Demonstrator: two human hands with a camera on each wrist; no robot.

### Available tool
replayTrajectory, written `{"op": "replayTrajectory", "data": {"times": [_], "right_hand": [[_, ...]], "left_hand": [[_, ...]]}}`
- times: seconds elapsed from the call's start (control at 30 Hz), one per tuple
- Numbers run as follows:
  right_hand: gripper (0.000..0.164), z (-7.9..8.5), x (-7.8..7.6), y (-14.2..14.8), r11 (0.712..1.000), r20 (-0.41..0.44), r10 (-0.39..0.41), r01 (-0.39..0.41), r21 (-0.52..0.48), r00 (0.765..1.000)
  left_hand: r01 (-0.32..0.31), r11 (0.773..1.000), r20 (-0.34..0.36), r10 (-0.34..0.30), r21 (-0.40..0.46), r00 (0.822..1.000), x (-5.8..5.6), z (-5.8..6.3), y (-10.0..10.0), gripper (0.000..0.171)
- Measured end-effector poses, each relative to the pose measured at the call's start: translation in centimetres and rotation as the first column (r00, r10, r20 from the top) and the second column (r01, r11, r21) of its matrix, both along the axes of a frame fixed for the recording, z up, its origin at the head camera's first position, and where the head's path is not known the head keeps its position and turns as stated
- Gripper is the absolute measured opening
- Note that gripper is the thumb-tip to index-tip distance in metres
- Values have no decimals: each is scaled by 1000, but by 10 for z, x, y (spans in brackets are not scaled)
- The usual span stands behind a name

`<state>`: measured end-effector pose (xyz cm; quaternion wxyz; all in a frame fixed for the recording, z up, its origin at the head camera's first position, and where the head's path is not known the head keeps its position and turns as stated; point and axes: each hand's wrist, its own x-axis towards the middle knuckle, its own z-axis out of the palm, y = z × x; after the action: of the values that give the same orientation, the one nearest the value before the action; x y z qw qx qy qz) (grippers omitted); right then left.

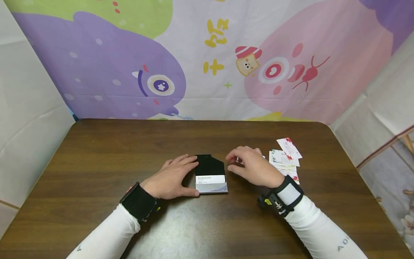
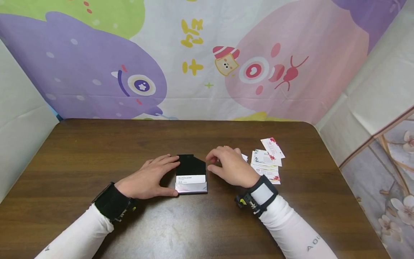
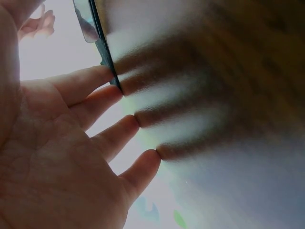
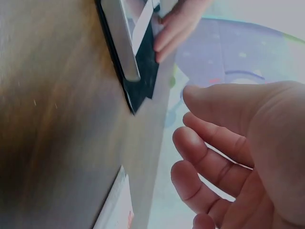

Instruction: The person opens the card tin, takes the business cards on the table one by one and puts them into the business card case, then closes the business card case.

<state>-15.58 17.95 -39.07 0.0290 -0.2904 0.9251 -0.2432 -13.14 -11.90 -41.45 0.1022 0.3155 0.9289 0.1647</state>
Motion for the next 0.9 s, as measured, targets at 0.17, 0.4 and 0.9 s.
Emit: {"op": "replayTrajectory", "data": {"times": [0.17, 0.4, 0.9], "right_hand": [[24, 5, -3, 11, 998, -18, -65, 64, -8, 998], [30, 8, -9, 29, 983, -27, -181, 182, 33, 983], [35, -2, -20, 66, 947, -89, -280, 291, 139, 956]], "left_hand": [[8, 1000, -7, -8, 4, 1000, 0, 0, 0, 95], [15, 1000, -14, -15, 4, 1000, 0, 0, 0, 95], [11, 1000, -13, -11, 3, 1000, 1, 1, 0, 95]]}}
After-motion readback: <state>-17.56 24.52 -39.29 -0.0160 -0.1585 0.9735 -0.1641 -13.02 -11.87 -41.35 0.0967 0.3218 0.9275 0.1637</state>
